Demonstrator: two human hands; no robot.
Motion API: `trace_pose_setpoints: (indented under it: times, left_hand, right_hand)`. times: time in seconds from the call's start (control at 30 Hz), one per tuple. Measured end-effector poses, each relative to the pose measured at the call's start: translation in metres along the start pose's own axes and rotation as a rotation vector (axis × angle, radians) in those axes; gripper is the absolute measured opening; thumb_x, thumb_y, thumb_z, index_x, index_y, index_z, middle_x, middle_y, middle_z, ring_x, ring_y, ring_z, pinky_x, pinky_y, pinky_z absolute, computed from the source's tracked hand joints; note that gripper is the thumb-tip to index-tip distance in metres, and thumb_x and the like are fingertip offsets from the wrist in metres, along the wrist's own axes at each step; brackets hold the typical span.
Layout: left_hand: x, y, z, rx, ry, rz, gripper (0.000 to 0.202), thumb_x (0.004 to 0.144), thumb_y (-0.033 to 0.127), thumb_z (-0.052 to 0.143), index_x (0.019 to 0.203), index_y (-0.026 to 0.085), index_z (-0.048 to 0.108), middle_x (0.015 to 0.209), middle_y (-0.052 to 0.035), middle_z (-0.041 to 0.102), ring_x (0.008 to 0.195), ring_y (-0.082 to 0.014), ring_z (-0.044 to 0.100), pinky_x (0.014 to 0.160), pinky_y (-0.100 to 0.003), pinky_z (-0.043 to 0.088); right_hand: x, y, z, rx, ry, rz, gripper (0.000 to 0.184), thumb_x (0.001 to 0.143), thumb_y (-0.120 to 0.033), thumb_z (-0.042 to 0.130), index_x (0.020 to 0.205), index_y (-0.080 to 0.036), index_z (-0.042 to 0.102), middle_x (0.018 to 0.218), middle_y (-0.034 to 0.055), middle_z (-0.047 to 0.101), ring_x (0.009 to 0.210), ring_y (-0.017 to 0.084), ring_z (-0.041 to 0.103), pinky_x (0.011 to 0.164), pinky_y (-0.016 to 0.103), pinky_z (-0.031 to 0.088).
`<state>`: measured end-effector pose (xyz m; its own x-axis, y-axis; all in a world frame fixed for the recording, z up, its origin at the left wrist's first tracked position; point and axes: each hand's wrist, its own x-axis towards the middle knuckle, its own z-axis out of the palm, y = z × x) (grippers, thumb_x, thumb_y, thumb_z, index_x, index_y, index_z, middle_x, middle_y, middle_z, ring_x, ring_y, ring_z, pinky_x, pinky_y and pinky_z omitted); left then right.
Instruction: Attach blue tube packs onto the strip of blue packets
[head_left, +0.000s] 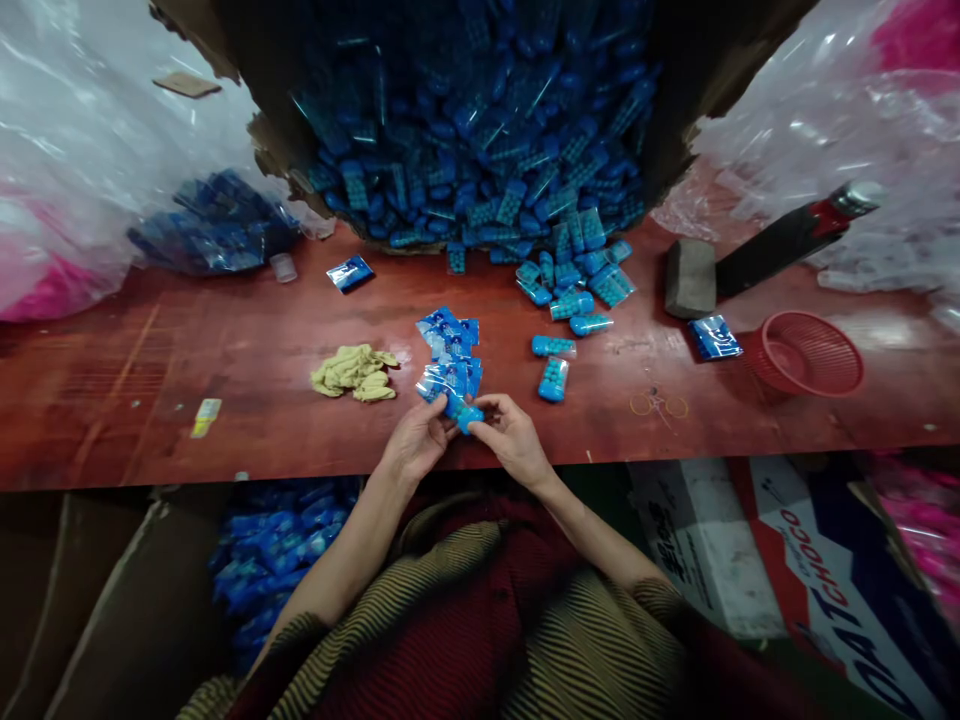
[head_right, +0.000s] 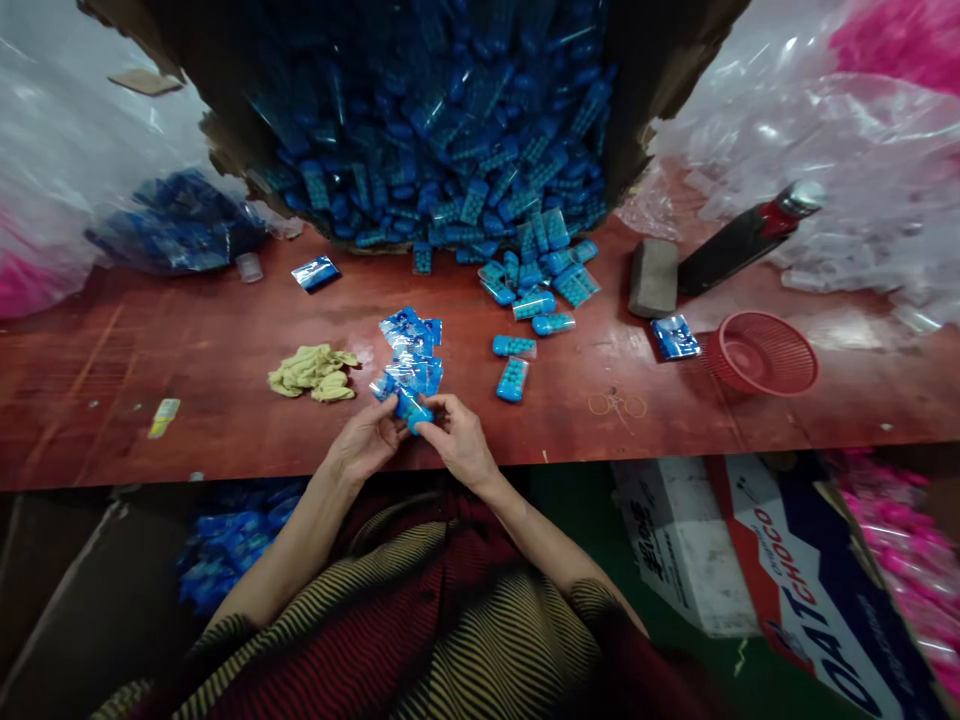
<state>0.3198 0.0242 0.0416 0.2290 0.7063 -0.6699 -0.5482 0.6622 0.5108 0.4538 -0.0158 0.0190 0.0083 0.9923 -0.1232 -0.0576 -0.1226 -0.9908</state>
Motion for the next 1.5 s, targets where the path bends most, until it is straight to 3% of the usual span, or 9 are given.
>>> trace_pose_setpoints:
  times: [0.17,0.4,0.57,0.67,0.8,1.0,1.13,1.33,1.5]
  left_hand:
    - [-0.001,0.003,0.001,0.059,0.005,0.088,0.006,0.081,0.018,0.060,0.079,0.013,0.064,0.071,-0.0042,0.070,0.069,-0.0144,0.067,0.078,-0.028,0.052]
    - [0.003,0.007,-0.014,0.078,-0.214,-0.018,0.013,0.073,0.019,0.067,0.084,0.012,0.065,0.080,-0.0070,0.072,0.091,-0.0229,0.067,0.085,-0.035,0.051]
    - [0.005,0.009,-0.018,0.076,-0.313,-0.106,0.021,0.073,0.016,0.067,0.093,0.012,0.064,0.086,-0.0106,0.072,0.100,-0.0275,0.064,0.089,-0.039,0.050]
    - [0.006,0.006,-0.020,0.073,-0.329,-0.186,0.027,0.073,0.017,0.067,0.099,0.013,0.063,0.089,-0.0122,0.072,0.100,-0.0292,0.064,0.088,-0.043,0.050]
    - [0.007,0.001,-0.021,0.068,-0.379,-0.233,0.031,0.070,0.017,0.070,0.099,0.012,0.063,0.091,-0.0138,0.072,0.100,-0.0302,0.064,0.089,-0.044,0.050]
    - [-0.002,-0.006,-0.011,0.038,-0.390,-0.185,0.025,0.070,0.019,0.069,0.093,0.012,0.064,0.085,-0.0117,0.072,0.098,-0.0289,0.065,0.089,-0.042,0.050]
    - [-0.010,-0.010,-0.005,0.035,-0.416,-0.180,0.026,0.068,0.020,0.072,0.091,0.011,0.065,0.079,-0.0111,0.072,0.092,-0.0284,0.067,0.082,-0.038,0.053]
    - [-0.013,-0.009,-0.006,0.068,-0.425,-0.219,0.028,0.067,0.018,0.072,0.092,0.010,0.064,0.086,-0.0149,0.072,0.094,-0.0299,0.066,0.072,-0.031,0.055]
    - [-0.010,-0.007,-0.005,0.049,-0.425,-0.255,0.033,0.066,0.015,0.072,0.097,0.009,0.063,0.081,-0.0145,0.072,0.080,-0.0277,0.070,0.060,-0.027,0.055]
  right_hand:
    - [-0.005,-0.004,0.002,-0.201,-0.003,-0.152,0.019,0.076,-0.023,0.062,0.095,-0.020,0.059,0.106,0.0052,0.063,0.092,0.017,0.060,0.081,0.032,0.049]
    - [0.003,0.003,-0.003,0.065,-0.146,-0.057,0.062,0.066,-0.032,0.074,0.121,-0.024,0.048,0.088,-0.0010,0.056,0.085,0.014,0.059,0.080,0.030,0.049]
    - [0.002,-0.010,-0.012,-0.131,-0.149,-0.133,0.096,0.059,-0.037,0.081,0.140,-0.026,0.031,0.117,0.0063,0.050,0.114,0.022,0.050,0.103,0.040,0.038]
    - [0.000,-0.019,-0.015,-0.141,-0.246,-0.115,0.106,0.057,-0.038,0.082,0.144,-0.028,0.023,0.137,0.0092,0.040,0.128,0.026,0.039,0.107,0.042,0.033]
    - [-0.001,-0.020,-0.015,-0.020,-0.356,-0.054,0.110,0.056,-0.037,0.083,0.146,-0.030,0.019,0.147,0.0083,0.033,0.135,0.028,0.032,0.107,0.041,0.034]
    - [-0.001,-0.014,-0.019,0.073,-0.329,-0.012,0.108,0.056,-0.031,0.083,0.145,-0.031,0.021,0.143,0.0078,0.038,0.132,0.025,0.037,0.104,0.038,0.038]
    - [-0.001,-0.016,-0.021,0.163,-0.352,0.014,0.111,0.058,-0.031,0.082,0.146,-0.028,0.016,0.139,0.0110,0.040,0.122,0.025,0.048,0.095,0.036,0.047]
    - [-0.001,-0.018,-0.023,0.188,-0.379,0.012,0.113,0.054,-0.028,0.084,0.146,-0.030,0.019,0.139,0.0097,0.041,0.122,0.024,0.048,0.095,0.034,0.048]
    - [0.000,-0.021,-0.024,0.224,-0.406,0.040,0.110,0.054,-0.028,0.084,0.144,-0.034,0.022,0.141,0.0073,0.039,0.116,0.022,0.054,0.088,0.031,0.053]
